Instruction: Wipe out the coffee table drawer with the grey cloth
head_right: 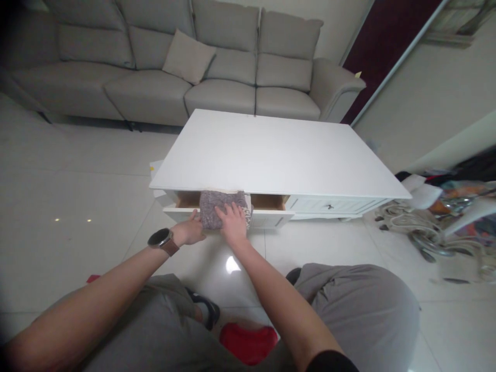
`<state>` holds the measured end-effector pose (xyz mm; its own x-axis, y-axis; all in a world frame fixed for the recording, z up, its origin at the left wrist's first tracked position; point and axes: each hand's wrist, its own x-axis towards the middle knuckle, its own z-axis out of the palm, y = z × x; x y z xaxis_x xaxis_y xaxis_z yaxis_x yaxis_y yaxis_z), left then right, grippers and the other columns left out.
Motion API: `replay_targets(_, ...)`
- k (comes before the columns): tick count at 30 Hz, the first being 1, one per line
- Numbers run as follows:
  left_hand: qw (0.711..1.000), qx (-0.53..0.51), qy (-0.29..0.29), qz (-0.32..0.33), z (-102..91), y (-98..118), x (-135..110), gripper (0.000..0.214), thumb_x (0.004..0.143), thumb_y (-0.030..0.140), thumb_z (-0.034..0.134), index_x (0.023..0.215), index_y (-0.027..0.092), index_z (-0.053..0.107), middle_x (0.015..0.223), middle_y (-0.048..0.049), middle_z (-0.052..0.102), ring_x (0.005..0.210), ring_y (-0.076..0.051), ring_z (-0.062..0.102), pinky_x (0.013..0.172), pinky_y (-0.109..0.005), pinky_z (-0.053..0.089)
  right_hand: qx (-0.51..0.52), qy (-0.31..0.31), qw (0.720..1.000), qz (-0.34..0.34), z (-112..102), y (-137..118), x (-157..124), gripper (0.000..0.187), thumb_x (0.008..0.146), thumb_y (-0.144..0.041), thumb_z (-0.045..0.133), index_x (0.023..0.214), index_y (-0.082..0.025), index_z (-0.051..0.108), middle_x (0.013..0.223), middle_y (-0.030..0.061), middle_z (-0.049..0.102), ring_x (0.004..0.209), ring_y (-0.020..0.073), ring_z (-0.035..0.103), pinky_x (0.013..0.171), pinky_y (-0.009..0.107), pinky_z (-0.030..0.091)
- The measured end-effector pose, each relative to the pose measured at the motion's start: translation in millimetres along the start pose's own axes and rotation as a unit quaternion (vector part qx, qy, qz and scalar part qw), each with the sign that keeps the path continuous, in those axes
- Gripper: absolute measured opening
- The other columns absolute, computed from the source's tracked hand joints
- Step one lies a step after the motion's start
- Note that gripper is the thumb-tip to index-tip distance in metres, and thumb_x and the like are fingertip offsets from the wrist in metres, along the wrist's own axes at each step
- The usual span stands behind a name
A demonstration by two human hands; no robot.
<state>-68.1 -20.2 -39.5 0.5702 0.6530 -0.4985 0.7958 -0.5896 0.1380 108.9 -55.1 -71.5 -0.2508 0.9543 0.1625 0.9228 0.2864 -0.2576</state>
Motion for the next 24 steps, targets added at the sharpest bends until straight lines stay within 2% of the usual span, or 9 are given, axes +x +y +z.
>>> replay_targets(2, 0.999, 0.004, -0.028, -0.019, -2.7, 3.5, -2.2, 0.063, 0.090, 0.032, 0.050, 0.146, 0.004, 0.052, 0.150, -0.0239, 0.051, 0.154, -0.033, 0.025, 0.126, -0.057, -0.001, -0.008, -0.017, 0.999, -0.031, -6.8, 11.1, -1.0, 0.082, 0.076, -0.008, 0.063, 0.152, -0.032, 0.047, 0.155, 0.0072, 0.048, 0.148, 0.0295, 0.031, 0.121, 0.046, 0.021)
replay_targets(5, 0.997, 0.005, -0.035, -0.062, -5.7, 10.4, -3.4, 0.080, 0.086, 0.031, 0.051, 0.157, 0.001, 0.030, 0.165, -0.0233, 0.018, 0.157, -0.036, 0.005, 0.125, -0.060, 0.008, -0.031, -0.032, 0.997, -0.060, -26.3, 56.4, -18.6, 0.085, 0.072, -0.003, 0.061, 0.152, -0.031, 0.049, 0.158, 0.0065, 0.045, 0.149, 0.0303, 0.030, 0.121, 0.049, 0.021)
replay_targets(8, 0.995, -0.026, -0.020, -0.098, -2.2, 12.8, -2.6, 0.090, 0.082, 0.031, 0.054, 0.161, 0.004, 0.021, 0.168, -0.0189, -0.001, 0.155, -0.041, -0.004, 0.124, -0.059, 0.017, -0.044, -0.024, 0.999, -0.001, -57.6, 115.1, -40.8, 0.082, 0.070, -0.002, 0.055, 0.147, -0.030, 0.055, 0.151, 0.0064, 0.054, 0.141, 0.0313, 0.043, 0.115, 0.048, 0.034)
replay_targets(10, 0.993, -0.057, -0.007, -0.105, 3.3, 10.2, -1.3, 0.093, 0.081, 0.031, 0.056, 0.162, 0.005, 0.019, 0.168, -0.0171, -0.005, 0.153, -0.044, -0.007, 0.123, -0.059, 0.021, -0.026, -0.011, 0.998, 0.057, -85.8, 152.2, -48.4, 0.077, 0.070, -0.005, 0.052, 0.142, -0.029, 0.060, 0.141, 0.0048, 0.062, 0.125, 0.0278, 0.057, 0.102, 0.040, 0.047)
replay_targets(14, 0.993, -0.064, 0.000, -0.099, 12.6, 2.4, 1.1, 0.094, 0.081, 0.032, 0.055, 0.163, 0.009, 0.016, 0.169, -0.0153, -0.006, 0.151, -0.047, -0.009, 0.121, -0.063, 0.023, -0.018, 0.112, 0.982, 0.152, -152.8, 207.7, -34.5, 0.064, 0.071, -0.012, 0.051, 0.132, -0.028, 0.067, 0.122, 0.0030, 0.072, 0.107, 0.0275, 0.065, 0.089, 0.038, 0.053)
replay_targets(18, 0.995, -0.054, 0.002, -0.087, 11.7, 3.5, 1.1, 0.095, 0.081, 0.033, 0.057, 0.163, 0.008, 0.016, 0.168, -0.0181, -0.004, 0.153, -0.044, -0.009, 0.122, -0.062, 0.020, -0.057, 0.249, 0.958, 0.133, -205.5, 233.0, 8.3, 0.064, 0.072, -0.014, 0.051, 0.136, -0.020, 0.062, 0.122, 0.0088, 0.068, 0.109, 0.0292, 0.062, 0.092, 0.042, 0.050)
replay_targets(21, 0.995, -0.033, -0.013, -0.093, 9.5, 7.5, 1.1, 0.094, 0.082, 0.032, 0.057, 0.162, 0.004, 0.015, 0.167, -0.0217, -0.007, 0.153, -0.043, -0.010, 0.124, -0.060, 0.016, -0.125, 0.272, 0.948, 0.110, -210.3, 237.0, 39.5, 0.067, 0.076, -0.015, 0.053, 0.142, -0.021, 0.056, 0.132, 0.0131, 0.060, 0.118, 0.0320, 0.055, 0.097, 0.047, 0.046)
replay_targets(22, 0.995, -0.027, -0.019, -0.099, 9.6, 8.0, 1.3, 0.093, 0.083, 0.032, 0.056, 0.162, 0.003, 0.015, 0.167, -0.0220, -0.008, 0.153, -0.043, -0.011, 0.124, -0.059, 0.015, -0.150, 0.252, 0.950, 0.108, -203.4, 237.0, 47.1, 0.067, 0.078, -0.016, 0.054, 0.145, -0.022, 0.054, 0.136, 0.0143, 0.057, 0.122, 0.0335, 0.052, 0.099, 0.050, 0.044)
replay_targets(24, 0.993, -0.022, -0.025, -0.109, 11.2, 7.3, 1.9, 0.093, 0.084, 0.034, 0.056, 0.162, 0.005, 0.014, 0.168, -0.0203, -0.012, 0.152, -0.046, -0.011, 0.123, -0.059, 0.017, -0.183, 0.166, 0.964, 0.102, -179.2, 236.4, 57.1, 0.069, 0.081, -0.020, 0.056, 0.150, -0.026, 0.049, 0.144, 0.0151, 0.052, 0.130, 0.0362, 0.045, 0.103, 0.057, 0.039)
